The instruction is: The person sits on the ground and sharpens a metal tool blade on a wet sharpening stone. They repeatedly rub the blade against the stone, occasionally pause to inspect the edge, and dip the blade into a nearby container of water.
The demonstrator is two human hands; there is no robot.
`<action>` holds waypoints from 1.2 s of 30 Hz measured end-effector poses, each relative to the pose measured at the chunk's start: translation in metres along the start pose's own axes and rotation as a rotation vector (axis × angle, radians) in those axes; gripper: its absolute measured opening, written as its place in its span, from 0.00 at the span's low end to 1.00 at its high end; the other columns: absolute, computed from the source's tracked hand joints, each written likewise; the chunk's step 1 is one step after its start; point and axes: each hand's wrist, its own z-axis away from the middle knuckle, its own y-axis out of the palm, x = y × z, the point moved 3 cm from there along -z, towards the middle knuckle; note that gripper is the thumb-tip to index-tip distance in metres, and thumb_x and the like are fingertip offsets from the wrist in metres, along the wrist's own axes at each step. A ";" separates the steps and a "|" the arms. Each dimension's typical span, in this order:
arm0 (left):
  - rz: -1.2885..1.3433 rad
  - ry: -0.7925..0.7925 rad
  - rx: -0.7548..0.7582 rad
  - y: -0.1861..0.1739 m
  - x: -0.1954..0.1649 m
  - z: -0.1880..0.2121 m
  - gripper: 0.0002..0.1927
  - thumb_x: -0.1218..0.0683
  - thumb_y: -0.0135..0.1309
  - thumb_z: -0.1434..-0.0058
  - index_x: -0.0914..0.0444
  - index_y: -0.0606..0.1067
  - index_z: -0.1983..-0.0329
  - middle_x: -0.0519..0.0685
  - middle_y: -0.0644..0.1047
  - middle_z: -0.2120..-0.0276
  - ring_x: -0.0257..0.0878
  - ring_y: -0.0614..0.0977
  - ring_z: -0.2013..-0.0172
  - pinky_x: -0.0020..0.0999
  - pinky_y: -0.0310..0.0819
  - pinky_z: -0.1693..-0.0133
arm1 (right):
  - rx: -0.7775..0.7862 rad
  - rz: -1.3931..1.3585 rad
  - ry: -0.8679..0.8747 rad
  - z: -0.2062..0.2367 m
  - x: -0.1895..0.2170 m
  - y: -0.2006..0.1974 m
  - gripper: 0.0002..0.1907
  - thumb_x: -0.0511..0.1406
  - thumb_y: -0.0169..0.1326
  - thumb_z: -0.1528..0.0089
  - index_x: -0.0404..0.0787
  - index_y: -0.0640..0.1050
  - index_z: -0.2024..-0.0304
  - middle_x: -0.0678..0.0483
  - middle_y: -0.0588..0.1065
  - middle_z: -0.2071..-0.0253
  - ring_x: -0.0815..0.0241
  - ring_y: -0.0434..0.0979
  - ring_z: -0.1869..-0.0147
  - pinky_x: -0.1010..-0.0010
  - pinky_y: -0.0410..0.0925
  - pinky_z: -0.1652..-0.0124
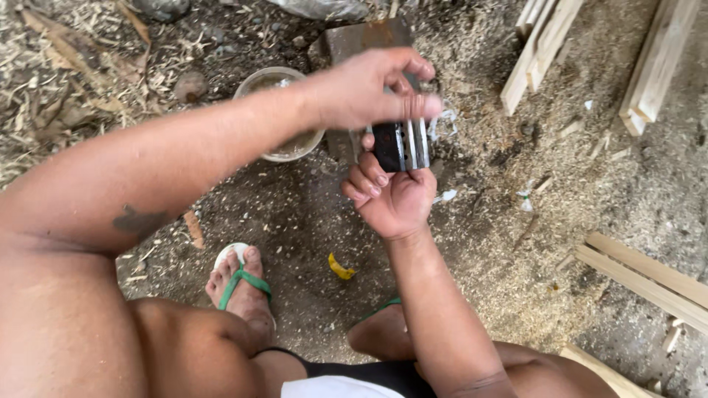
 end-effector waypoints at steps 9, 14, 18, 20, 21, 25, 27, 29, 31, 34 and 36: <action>-0.170 0.238 -0.028 0.046 -0.012 -0.006 0.25 0.47 0.68 0.45 0.57 0.75 0.47 0.47 0.79 0.56 0.42 0.83 0.53 0.40 0.79 0.49 | 0.048 0.024 -0.077 0.006 0.015 -0.006 0.30 0.60 0.35 0.32 0.43 0.71 0.64 0.57 0.63 0.74 0.62 0.61 0.70 0.68 0.58 0.62; -0.227 0.408 0.015 0.048 -0.020 -0.008 0.23 0.51 0.68 0.41 0.56 0.76 0.44 0.49 0.76 0.47 0.44 0.77 0.43 0.42 0.72 0.41 | 0.058 0.023 -0.101 0.010 0.019 -0.009 0.29 0.59 0.36 0.31 0.42 0.71 0.62 0.57 0.63 0.73 0.62 0.61 0.69 0.68 0.58 0.62; -0.151 0.437 0.021 0.048 -0.019 -0.006 0.28 0.52 0.67 0.42 0.51 0.76 0.37 0.52 0.69 0.40 0.45 0.74 0.39 0.42 0.71 0.38 | 0.040 0.054 -0.152 0.011 0.021 -0.007 0.27 0.58 0.37 0.32 0.43 0.71 0.62 0.57 0.63 0.72 0.61 0.63 0.67 0.67 0.59 0.60; -0.091 0.329 0.048 0.049 -0.016 -0.005 0.29 0.50 0.64 0.41 0.48 0.73 0.35 0.52 0.66 0.38 0.44 0.74 0.39 0.41 0.72 0.38 | 0.004 0.073 -0.185 0.012 0.022 -0.005 0.27 0.57 0.37 0.33 0.43 0.72 0.61 0.57 0.64 0.72 0.60 0.64 0.67 0.66 0.60 0.61; -0.097 0.376 0.040 0.049 -0.018 -0.004 0.26 0.49 0.62 0.36 0.50 0.73 0.34 0.52 0.70 0.39 0.44 0.76 0.40 0.42 0.73 0.39 | -0.017 0.081 -0.202 0.012 0.023 -0.004 0.27 0.57 0.37 0.34 0.42 0.72 0.60 0.57 0.64 0.72 0.60 0.64 0.66 0.66 0.60 0.61; -0.018 0.326 0.091 0.051 -0.025 -0.002 0.21 0.47 0.54 0.29 0.52 0.73 0.34 0.50 0.80 0.46 0.38 0.84 0.52 0.35 0.81 0.54 | -0.049 0.146 -0.253 0.014 0.025 0.001 0.25 0.53 0.36 0.32 0.42 0.72 0.56 0.57 0.64 0.73 0.60 0.64 0.68 0.66 0.60 0.62; 0.042 0.233 0.144 0.051 -0.027 -0.002 0.21 0.47 0.51 0.30 0.52 0.72 0.34 0.49 0.82 0.49 0.33 0.86 0.63 0.30 0.83 0.65 | -0.024 0.126 -0.250 0.015 0.025 0.002 0.25 0.53 0.35 0.31 0.41 0.72 0.57 0.56 0.64 0.73 0.60 0.64 0.67 0.66 0.60 0.61; 0.068 0.190 0.174 0.049 -0.030 -0.001 0.22 0.49 0.50 0.29 0.52 0.71 0.33 0.51 0.82 0.53 0.31 0.85 0.72 0.26 0.82 0.72 | -0.035 0.124 -0.255 0.015 0.024 0.001 0.25 0.54 0.35 0.31 0.41 0.72 0.57 0.56 0.64 0.74 0.60 0.64 0.68 0.66 0.60 0.62; 0.077 0.170 0.183 0.047 -0.033 0.000 0.22 0.50 0.49 0.30 0.54 0.70 0.33 0.51 0.81 0.52 0.31 0.84 0.75 0.27 0.82 0.74 | -0.036 0.132 -0.255 0.015 0.023 0.000 0.25 0.53 0.34 0.31 0.41 0.72 0.58 0.56 0.63 0.74 0.60 0.63 0.69 0.66 0.60 0.62; 0.035 0.156 0.185 0.045 -0.036 -0.002 0.23 0.50 0.48 0.30 0.56 0.69 0.32 0.51 0.79 0.50 0.32 0.84 0.77 0.27 0.81 0.76 | -0.023 0.150 -0.258 0.015 0.023 -0.002 0.26 0.53 0.33 0.30 0.41 0.72 0.59 0.56 0.63 0.74 0.60 0.63 0.69 0.66 0.60 0.62; 0.012 0.161 0.191 0.044 -0.036 -0.004 0.23 0.51 0.47 0.30 0.57 0.68 0.32 0.52 0.79 0.50 0.32 0.84 0.78 0.27 0.81 0.76 | -0.017 0.147 -0.260 0.016 0.023 -0.002 0.26 0.53 0.32 0.30 0.41 0.72 0.60 0.56 0.63 0.75 0.61 0.63 0.69 0.66 0.60 0.62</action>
